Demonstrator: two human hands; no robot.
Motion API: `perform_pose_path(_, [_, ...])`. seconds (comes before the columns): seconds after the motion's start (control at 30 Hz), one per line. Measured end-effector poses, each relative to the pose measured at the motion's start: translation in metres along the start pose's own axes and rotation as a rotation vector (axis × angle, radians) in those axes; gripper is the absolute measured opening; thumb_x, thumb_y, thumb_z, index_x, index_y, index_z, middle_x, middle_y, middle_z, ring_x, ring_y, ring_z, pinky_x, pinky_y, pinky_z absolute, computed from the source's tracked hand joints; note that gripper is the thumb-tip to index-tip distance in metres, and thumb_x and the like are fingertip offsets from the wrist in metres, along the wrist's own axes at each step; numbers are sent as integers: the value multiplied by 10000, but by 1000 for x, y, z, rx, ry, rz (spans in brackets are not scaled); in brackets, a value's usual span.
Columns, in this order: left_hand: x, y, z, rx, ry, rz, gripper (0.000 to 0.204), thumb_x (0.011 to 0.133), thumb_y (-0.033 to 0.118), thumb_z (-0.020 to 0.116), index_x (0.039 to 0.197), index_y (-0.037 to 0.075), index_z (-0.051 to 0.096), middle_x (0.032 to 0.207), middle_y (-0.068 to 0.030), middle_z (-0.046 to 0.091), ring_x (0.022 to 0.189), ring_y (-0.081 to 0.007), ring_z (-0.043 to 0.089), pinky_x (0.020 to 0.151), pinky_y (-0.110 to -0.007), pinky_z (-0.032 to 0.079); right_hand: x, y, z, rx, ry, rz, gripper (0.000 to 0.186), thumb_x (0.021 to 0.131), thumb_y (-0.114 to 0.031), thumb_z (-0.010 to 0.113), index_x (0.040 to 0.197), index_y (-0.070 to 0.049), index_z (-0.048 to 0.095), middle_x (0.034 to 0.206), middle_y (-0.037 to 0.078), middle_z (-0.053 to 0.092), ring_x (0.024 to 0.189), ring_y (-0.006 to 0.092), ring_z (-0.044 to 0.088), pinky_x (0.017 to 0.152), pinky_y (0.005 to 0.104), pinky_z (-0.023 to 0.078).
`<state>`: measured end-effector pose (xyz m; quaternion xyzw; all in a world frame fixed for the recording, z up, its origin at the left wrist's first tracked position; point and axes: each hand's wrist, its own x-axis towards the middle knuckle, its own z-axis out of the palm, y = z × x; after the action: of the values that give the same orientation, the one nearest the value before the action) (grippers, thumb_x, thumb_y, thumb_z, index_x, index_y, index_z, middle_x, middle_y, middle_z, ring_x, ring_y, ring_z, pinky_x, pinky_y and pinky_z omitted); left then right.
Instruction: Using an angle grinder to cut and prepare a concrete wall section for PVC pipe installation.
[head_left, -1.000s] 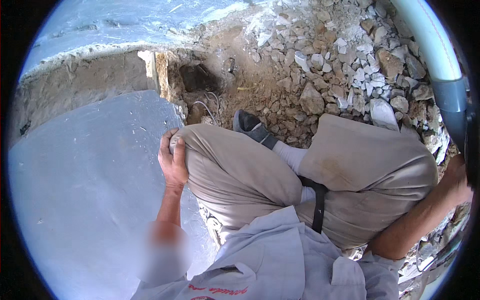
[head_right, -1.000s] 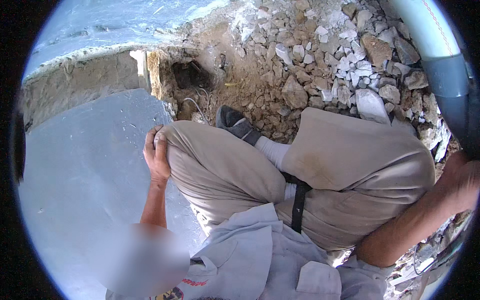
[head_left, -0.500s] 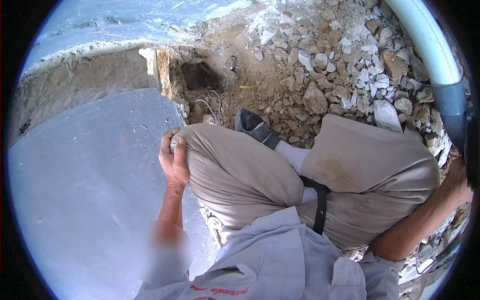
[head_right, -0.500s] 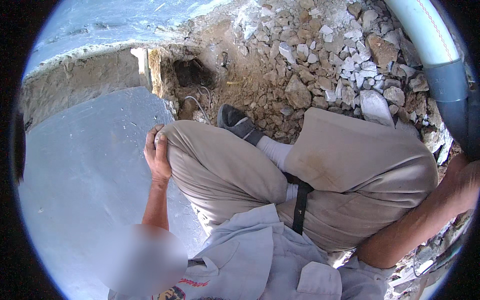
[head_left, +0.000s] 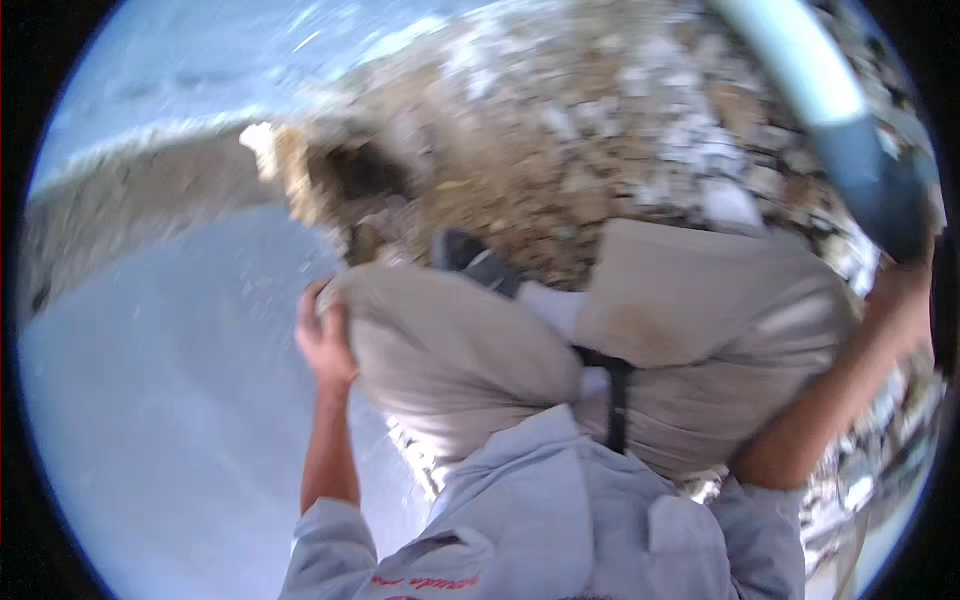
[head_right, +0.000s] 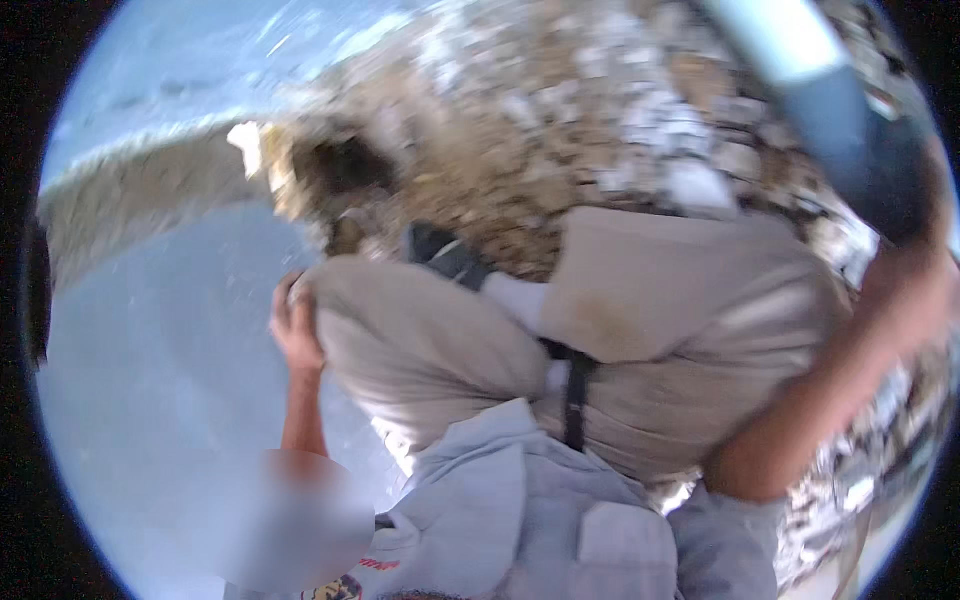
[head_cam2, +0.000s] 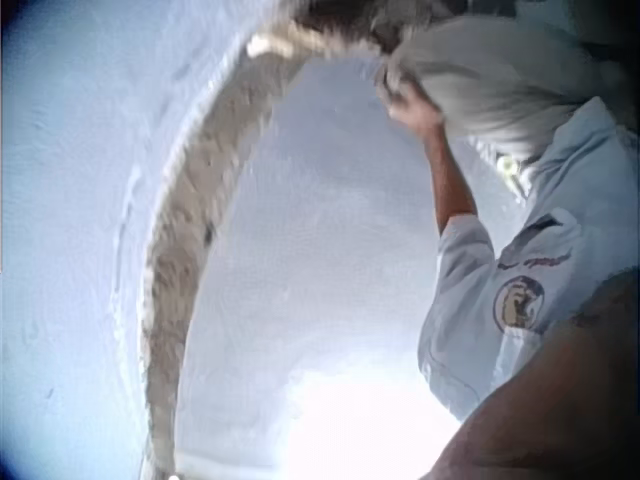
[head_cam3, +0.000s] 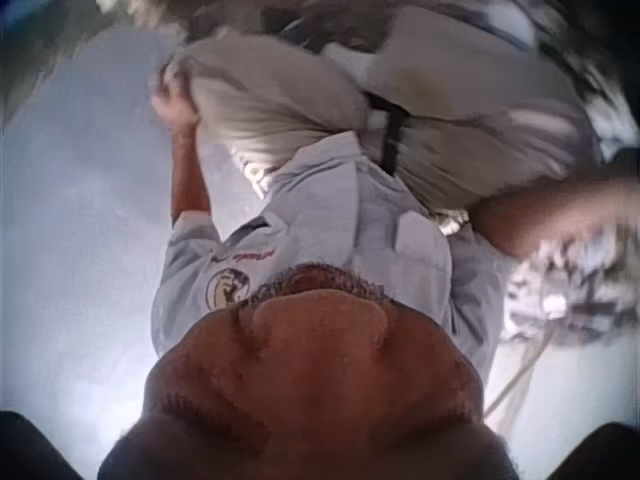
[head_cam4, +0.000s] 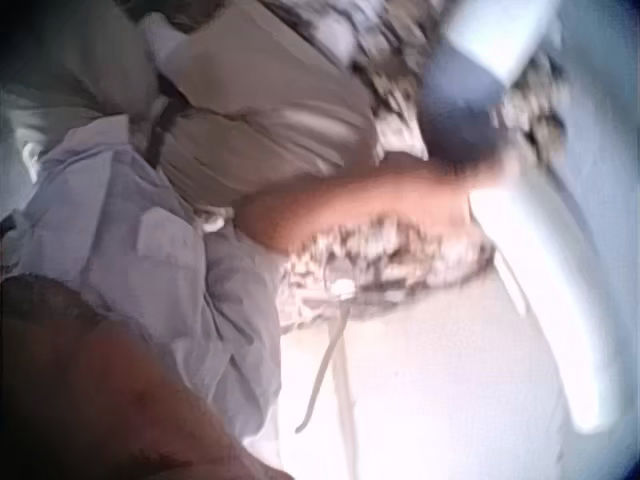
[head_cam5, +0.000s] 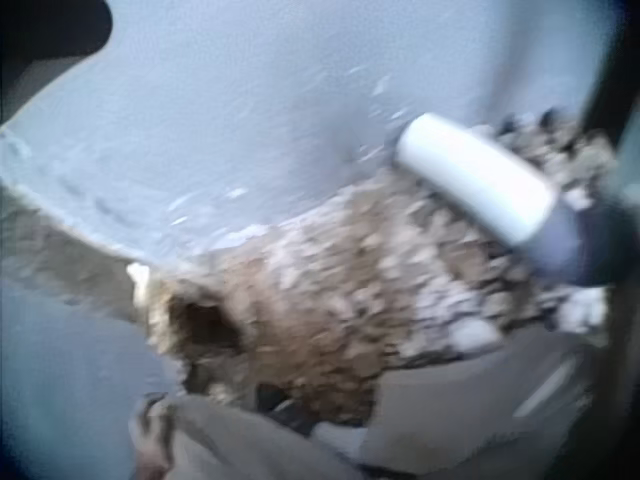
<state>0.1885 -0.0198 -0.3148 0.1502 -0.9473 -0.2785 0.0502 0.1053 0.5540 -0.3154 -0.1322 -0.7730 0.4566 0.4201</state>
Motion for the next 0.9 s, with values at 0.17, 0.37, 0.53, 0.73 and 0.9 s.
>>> perform_pose_path(0.17, [-1, -24, -9, -320, -41, -222, 392, 1002, 181, 609, 1301, -72, 599, 1224, -157, 662, 1076, -228, 620, 951, -351, 502, -13, -17, 30, -154, 194, 63, 831, 699, -364, 956, 1292, 63, 561, 1089, 148, 659, 981, 277, 630, 939, 414, 501])
perform_pose_path(0.37, [8, -26, -8, -20, -117, 20, 560, 1011, 376, 565, 1318, -92, 588, 1231, -260, 653, 1150, -376, 605, 1031, -442, 442, -6, -10, 18, 77, 232, 99, 777, 727, -268, 903, 1284, 42, 457, 1129, 145, 605, 1029, 243, 616, 933, 389, 518])
perform_pose_path(0.53, [13, -32, -7, 71, -110, 131, 590, 1012, 405, 567, 1337, -89, 584, 1295, -298, 634, 1182, -420, 602, 1041, -451, 439, -2, -32, -52, 169, 392, 100, 806, 735, -262, 898, 1320, 45, 437, 1143, 142, 594, 1058, 233, 609, 956, 387, 504])
perform_pose_path(0.73, [16, -41, -15, 130, -103, 168, 607, 1031, 424, 517, 1273, -124, 613, 1191, -317, 671, 1087, -456, 627, 973, -480, 465, 20, -11, -224, -4, 636, 227, 673, 756, -268, 878, 1212, 76, 523, 1095, 163, 657, 948, 236, 672, 817, 378, 564])
perform_pose_path(0.9, [-9, 18, -25, 111, -115, -6, 434, 971, 323, 642, 1211, -36, 687, 1217, -257, 673, 1078, -435, 640, 937, -503, 504, 61, 59, -325, 82, 561, 697, 645, 787, -292, 857, 1214, 117, 600, 1106, 183, 696, 878, 253, 698, 790, 385, 567])
